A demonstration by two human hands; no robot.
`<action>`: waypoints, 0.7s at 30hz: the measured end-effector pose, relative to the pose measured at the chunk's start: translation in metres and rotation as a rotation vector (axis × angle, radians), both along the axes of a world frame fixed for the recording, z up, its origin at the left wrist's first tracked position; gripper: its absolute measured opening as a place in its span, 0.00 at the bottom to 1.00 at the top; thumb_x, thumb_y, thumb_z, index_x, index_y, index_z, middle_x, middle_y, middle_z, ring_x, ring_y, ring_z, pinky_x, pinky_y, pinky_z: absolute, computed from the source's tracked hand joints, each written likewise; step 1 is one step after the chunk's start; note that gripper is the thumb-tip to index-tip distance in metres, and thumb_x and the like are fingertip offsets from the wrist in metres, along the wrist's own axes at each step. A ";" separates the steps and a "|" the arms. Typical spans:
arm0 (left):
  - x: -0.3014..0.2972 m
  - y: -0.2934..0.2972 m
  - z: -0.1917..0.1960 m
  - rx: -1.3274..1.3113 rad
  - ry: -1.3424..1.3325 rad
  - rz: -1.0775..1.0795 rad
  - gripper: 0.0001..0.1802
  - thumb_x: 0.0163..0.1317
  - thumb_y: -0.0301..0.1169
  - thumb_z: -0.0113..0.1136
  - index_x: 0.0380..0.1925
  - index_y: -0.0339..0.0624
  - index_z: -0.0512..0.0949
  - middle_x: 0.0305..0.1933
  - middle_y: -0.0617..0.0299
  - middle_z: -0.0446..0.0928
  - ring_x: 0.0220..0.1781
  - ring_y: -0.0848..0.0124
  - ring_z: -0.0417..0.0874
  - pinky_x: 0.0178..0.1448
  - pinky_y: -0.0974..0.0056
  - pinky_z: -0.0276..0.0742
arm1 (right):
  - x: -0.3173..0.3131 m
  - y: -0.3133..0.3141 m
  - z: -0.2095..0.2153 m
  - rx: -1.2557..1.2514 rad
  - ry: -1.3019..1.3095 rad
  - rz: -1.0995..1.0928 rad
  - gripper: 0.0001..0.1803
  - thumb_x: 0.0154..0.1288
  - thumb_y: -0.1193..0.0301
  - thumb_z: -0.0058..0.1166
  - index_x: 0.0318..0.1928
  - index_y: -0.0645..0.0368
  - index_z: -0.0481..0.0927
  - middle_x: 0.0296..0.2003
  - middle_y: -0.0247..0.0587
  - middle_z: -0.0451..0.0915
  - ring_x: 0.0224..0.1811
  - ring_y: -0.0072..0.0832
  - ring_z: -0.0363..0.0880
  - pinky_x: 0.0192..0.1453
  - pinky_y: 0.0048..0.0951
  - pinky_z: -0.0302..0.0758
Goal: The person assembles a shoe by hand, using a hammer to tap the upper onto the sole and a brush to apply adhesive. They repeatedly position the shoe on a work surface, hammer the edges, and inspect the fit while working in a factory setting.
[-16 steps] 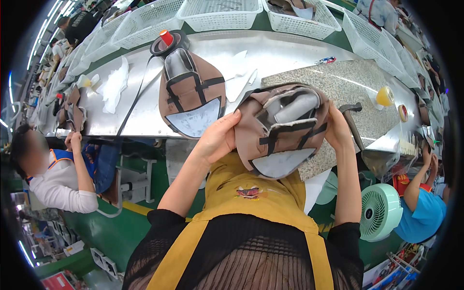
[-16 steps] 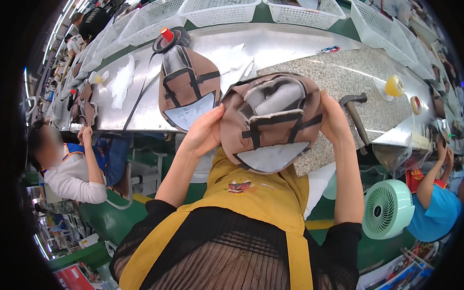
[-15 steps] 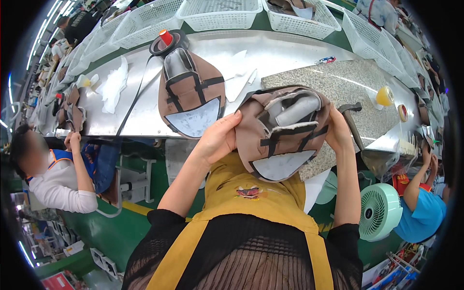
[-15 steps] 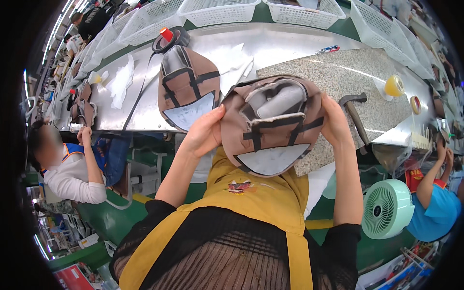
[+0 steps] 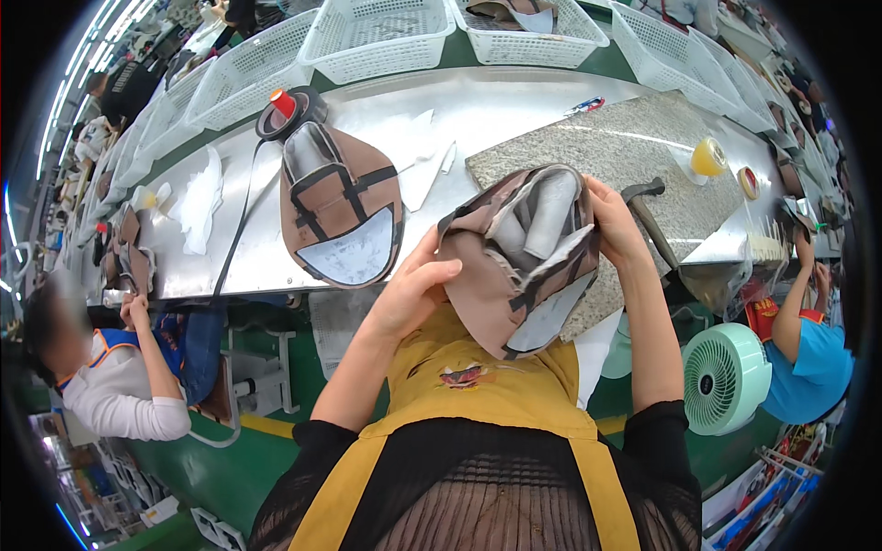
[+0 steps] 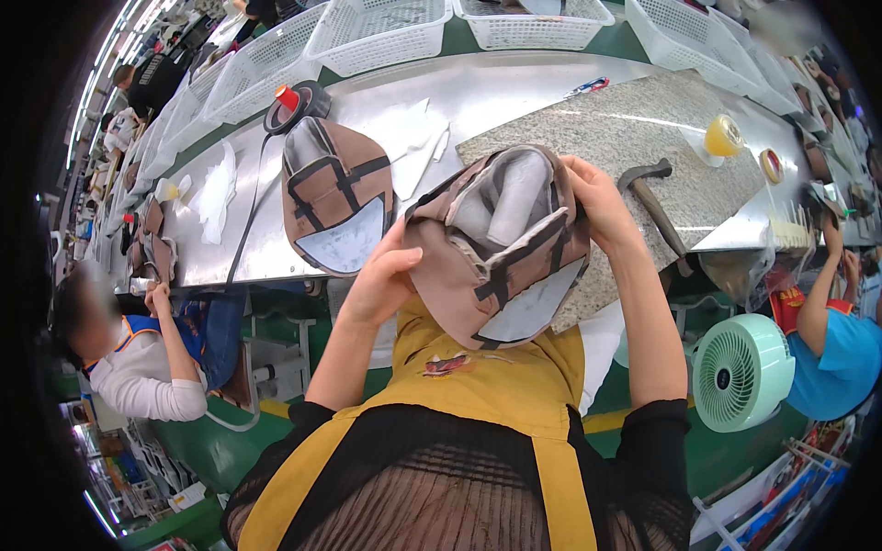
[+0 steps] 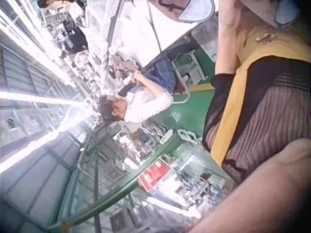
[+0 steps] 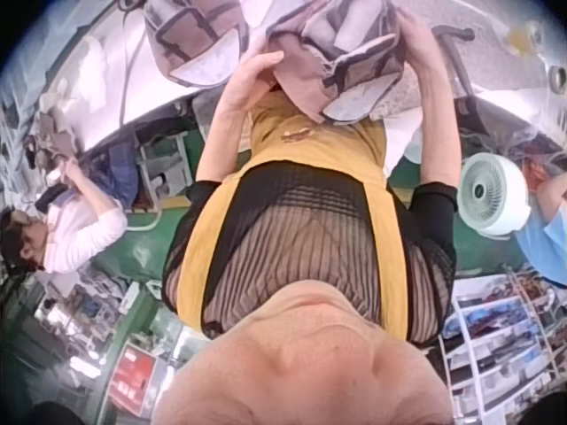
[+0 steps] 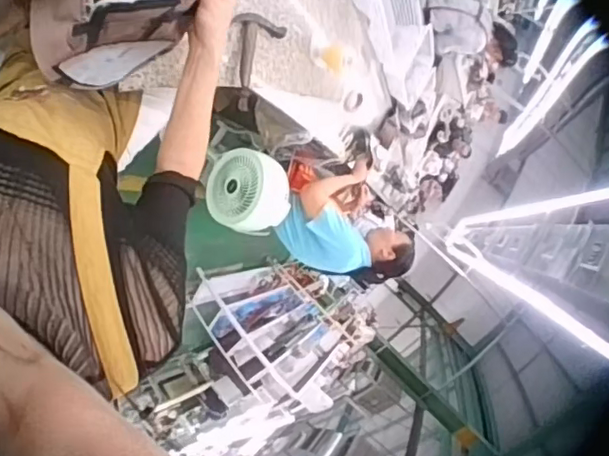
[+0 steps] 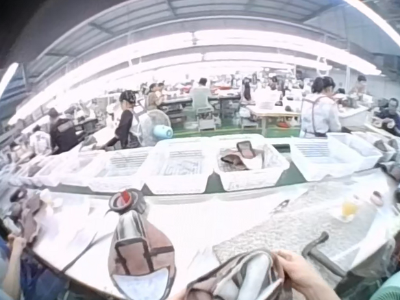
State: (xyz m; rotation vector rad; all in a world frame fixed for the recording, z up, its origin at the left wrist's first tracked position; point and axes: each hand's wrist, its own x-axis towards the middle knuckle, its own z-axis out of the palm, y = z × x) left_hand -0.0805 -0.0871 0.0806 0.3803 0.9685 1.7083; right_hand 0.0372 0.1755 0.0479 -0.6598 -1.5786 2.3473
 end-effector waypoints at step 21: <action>0.006 0.019 -0.017 0.037 -0.217 0.143 0.24 0.69 0.32 0.48 0.63 0.40 0.60 0.62 0.58 0.68 0.62 0.68 0.71 0.62 0.60 0.71 | -0.016 0.007 0.007 0.902 -0.090 -0.128 0.15 0.66 0.71 0.52 0.52 0.61 0.74 0.42 0.37 0.79 0.45 0.26 0.77 0.49 0.27 0.73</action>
